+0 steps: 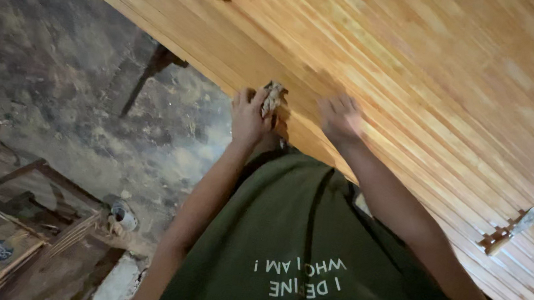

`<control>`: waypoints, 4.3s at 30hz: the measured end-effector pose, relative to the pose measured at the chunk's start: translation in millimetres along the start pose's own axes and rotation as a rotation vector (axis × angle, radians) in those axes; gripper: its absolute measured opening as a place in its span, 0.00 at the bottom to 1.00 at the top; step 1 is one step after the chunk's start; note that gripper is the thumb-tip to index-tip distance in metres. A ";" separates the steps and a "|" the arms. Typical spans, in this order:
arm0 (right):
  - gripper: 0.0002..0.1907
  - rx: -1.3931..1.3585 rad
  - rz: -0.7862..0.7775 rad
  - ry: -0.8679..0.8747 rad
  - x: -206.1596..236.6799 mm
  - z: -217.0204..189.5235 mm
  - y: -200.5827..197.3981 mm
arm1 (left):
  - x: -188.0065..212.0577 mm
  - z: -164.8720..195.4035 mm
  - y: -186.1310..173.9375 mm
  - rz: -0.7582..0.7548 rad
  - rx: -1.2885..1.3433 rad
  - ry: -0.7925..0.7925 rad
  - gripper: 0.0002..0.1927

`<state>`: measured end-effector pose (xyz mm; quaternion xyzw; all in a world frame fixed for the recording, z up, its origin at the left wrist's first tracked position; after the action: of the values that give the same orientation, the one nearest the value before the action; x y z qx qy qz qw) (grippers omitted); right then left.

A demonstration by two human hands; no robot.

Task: The person sands a long wooden tabletop using a sanding block and a cloth, moving along the surface to smooth it. They also use a scraper to remove material from the wood. The person works continuously along the length of the table.

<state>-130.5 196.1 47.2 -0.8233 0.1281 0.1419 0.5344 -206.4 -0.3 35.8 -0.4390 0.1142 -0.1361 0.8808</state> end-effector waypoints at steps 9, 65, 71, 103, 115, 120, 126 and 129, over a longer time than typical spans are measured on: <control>0.14 -0.077 0.141 -0.025 -56.8 -27.0 25.8 | -3.5 -0.6 -0.1 -0.016 -0.040 -0.001 0.26; 0.06 0.205 0.457 0.804 309.8 60.8 -205.0 | 114.6 308.6 165.0 -0.826 0.305 0.902 0.10; 0.06 0.224 0.316 0.826 220.4 105.3 -163.0 | 43.2 220.0 115.5 -0.658 0.213 0.664 0.10; 0.06 0.041 -0.116 0.100 -202.4 -51.3 98.3 | -168.9 -146.5 -92.8 0.680 -0.385 -0.373 0.17; 0.07 0.076 0.045 0.042 -217.3 -61.6 92.9 | -175.3 -139.4 -86.6 0.647 -0.435 -0.230 0.14; 0.04 0.128 -0.190 0.106 -208.9 -52.0 98.9 | -171.1 -149.5 -87.6 0.643 -0.368 -0.363 0.19; 0.03 0.200 -0.110 0.076 -192.2 -48.2 56.1 | -172.9 -152.7 -86.3 0.617 -0.381 -0.417 0.20; 0.07 0.427 -0.889 0.520 -165.3 -18.5 140.2 | -170.2 -152.4 -85.9 0.620 -0.360 -0.405 0.21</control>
<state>-332.7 133.5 -2.6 -0.6796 -0.0780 -0.3342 0.6483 -426.7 -105.2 29.1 -0.5488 0.0873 0.2473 0.7938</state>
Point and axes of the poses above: each hand's wrist, its own x-axis away from the middle knuckle, its own y-axis out of the palm, z = x × y, the point moved 9 cm from there along -x, towards the middle knuckle, and after that the axes turned 9 degrees about z, right-handed, at the moved point
